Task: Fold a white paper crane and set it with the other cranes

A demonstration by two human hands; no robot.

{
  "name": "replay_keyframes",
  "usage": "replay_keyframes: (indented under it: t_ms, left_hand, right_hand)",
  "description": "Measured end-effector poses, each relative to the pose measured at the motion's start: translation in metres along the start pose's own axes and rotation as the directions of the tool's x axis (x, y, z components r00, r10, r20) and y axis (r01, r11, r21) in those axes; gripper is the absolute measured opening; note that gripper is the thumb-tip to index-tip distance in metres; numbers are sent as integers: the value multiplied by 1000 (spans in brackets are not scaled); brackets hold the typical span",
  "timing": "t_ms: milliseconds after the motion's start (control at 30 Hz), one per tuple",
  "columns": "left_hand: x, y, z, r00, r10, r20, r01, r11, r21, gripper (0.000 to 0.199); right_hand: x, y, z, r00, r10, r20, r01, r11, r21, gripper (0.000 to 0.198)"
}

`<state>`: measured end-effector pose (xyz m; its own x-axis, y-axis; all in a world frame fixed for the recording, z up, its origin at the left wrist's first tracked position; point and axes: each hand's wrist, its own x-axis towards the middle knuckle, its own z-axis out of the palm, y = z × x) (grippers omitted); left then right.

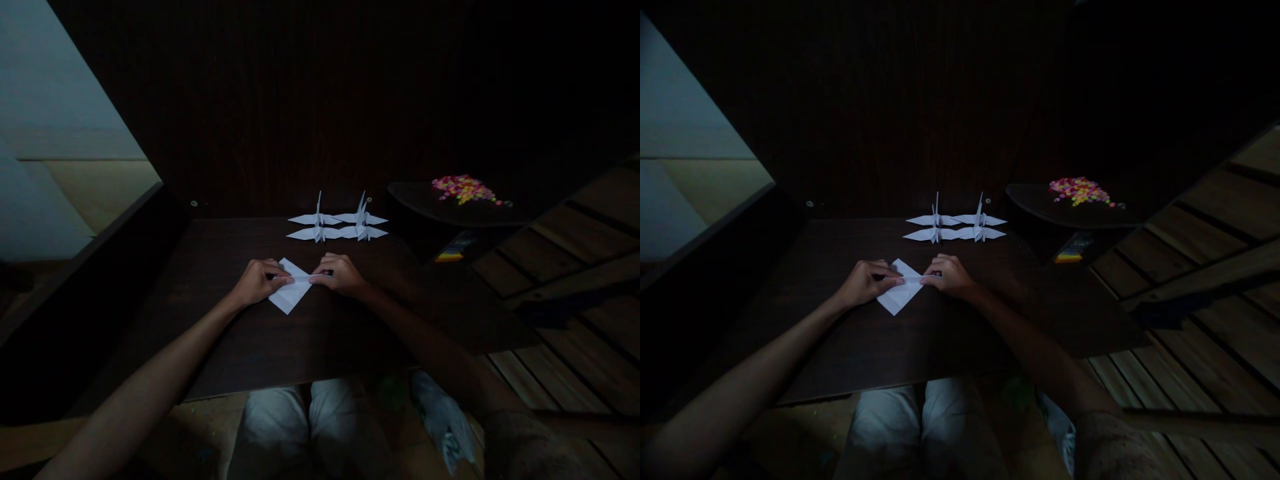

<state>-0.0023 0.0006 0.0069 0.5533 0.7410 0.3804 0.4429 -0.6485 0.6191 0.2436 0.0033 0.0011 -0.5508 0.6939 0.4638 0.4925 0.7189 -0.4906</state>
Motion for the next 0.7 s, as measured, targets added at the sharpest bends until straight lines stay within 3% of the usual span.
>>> replay_keyframes:
  t_ms: [300, 467, 700]
  left_hand:
    - [-4, -4, -1, 972, 222, 73, -232, 957, 176, 23]
    - [-1, 4, 3, 969, 230, 84, -243, 949, 202, 21]
    - [0, 9, 3, 974, 224, -41, -212, 958, 190, 19]
  right_hand:
    - [-1, 2, 6, 999, -1, -50, 4, 999, 49, 8]
    - [0, 1, 8, 999, -4, -35, 5, 999, 43, 8]
    - [2, 0, 0, 999, -6, -48, 10, 995, 97, 13]
